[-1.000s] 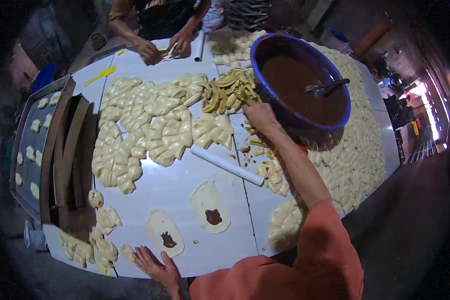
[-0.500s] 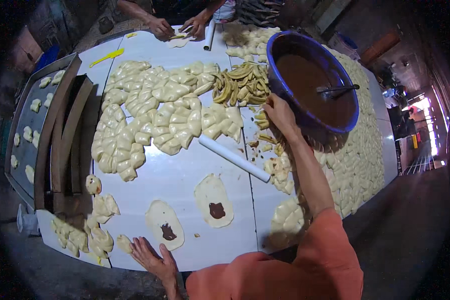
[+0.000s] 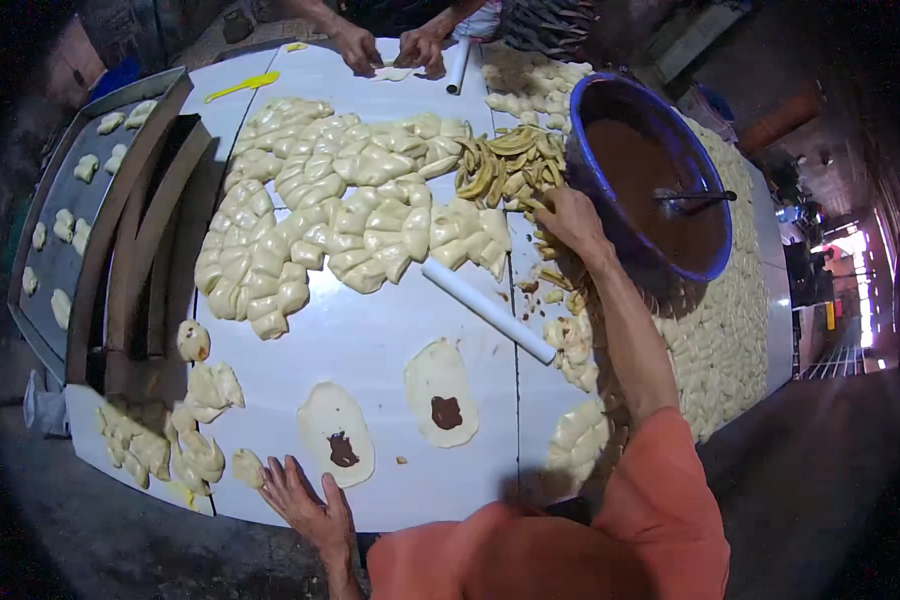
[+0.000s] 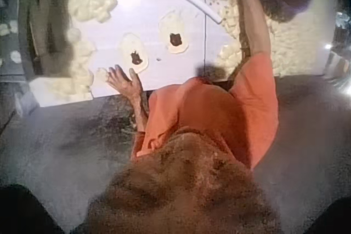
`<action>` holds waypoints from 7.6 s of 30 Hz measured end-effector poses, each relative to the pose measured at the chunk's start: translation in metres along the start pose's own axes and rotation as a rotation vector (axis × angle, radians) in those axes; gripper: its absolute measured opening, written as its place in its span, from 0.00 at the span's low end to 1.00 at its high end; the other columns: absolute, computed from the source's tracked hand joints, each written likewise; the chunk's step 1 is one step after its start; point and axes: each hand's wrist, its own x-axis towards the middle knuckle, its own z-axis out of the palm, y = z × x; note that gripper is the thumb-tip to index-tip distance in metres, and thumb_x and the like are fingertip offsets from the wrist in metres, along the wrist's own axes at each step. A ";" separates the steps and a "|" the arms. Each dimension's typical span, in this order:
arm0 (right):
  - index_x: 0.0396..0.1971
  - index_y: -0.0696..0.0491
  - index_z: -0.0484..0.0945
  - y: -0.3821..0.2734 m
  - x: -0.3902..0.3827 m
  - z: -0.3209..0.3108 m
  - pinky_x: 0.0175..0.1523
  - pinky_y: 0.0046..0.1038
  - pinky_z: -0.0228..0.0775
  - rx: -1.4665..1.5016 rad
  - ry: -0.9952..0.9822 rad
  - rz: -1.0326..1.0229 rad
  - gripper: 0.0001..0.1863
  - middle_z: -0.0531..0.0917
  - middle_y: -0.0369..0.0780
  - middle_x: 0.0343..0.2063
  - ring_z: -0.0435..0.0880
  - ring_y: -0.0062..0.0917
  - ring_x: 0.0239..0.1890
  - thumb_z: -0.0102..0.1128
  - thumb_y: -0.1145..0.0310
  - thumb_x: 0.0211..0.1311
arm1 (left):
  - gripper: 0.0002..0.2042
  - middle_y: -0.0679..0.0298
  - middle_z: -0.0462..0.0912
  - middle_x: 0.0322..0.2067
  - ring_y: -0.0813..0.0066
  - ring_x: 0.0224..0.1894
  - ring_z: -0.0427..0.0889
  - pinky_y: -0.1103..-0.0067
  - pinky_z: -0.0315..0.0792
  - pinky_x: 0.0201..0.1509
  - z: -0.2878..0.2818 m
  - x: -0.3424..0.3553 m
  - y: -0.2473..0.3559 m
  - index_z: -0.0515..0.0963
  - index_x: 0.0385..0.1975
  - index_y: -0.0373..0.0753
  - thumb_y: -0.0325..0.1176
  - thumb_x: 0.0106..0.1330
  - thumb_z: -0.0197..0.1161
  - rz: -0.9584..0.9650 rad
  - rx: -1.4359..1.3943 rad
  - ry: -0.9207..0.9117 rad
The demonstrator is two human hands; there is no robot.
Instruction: The person prepares bread by rolling out pieces of dough on a table, spreading a chocolate-like filling onto the flattened dough, placing banana slices inside, and rolling the dough into cylinders before placing them on a tray.
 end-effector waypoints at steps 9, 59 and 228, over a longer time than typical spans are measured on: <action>0.52 0.60 0.83 -0.045 -0.043 -0.060 0.38 0.25 0.79 0.972 -0.239 0.452 0.17 0.88 0.38 0.39 0.85 0.19 0.32 0.66 0.68 0.66 | 0.29 0.45 0.63 0.73 0.43 0.78 0.54 0.46 0.40 0.80 0.000 -0.001 0.004 0.69 0.69 0.33 0.39 0.69 0.63 0.010 -0.016 0.055; 0.44 0.53 0.81 -0.176 -0.236 0.000 0.45 0.38 0.80 0.691 -0.121 -0.091 0.08 0.84 0.42 0.41 0.87 0.40 0.40 0.59 0.67 0.71 | 0.06 0.50 0.72 0.65 0.40 0.75 0.59 0.37 0.45 0.76 0.031 0.058 0.134 0.83 0.40 0.41 0.33 0.67 0.66 0.439 -0.233 -0.127; 0.42 0.49 0.88 -0.319 -0.233 0.014 0.33 0.33 0.78 0.632 -0.153 -0.494 0.09 0.84 0.39 0.37 0.86 0.33 0.30 0.71 0.69 0.62 | 0.11 0.66 0.87 0.40 0.64 0.43 0.84 0.65 0.74 0.50 -0.034 0.031 -0.020 0.87 0.41 0.45 0.36 0.60 0.74 0.587 -0.396 -0.101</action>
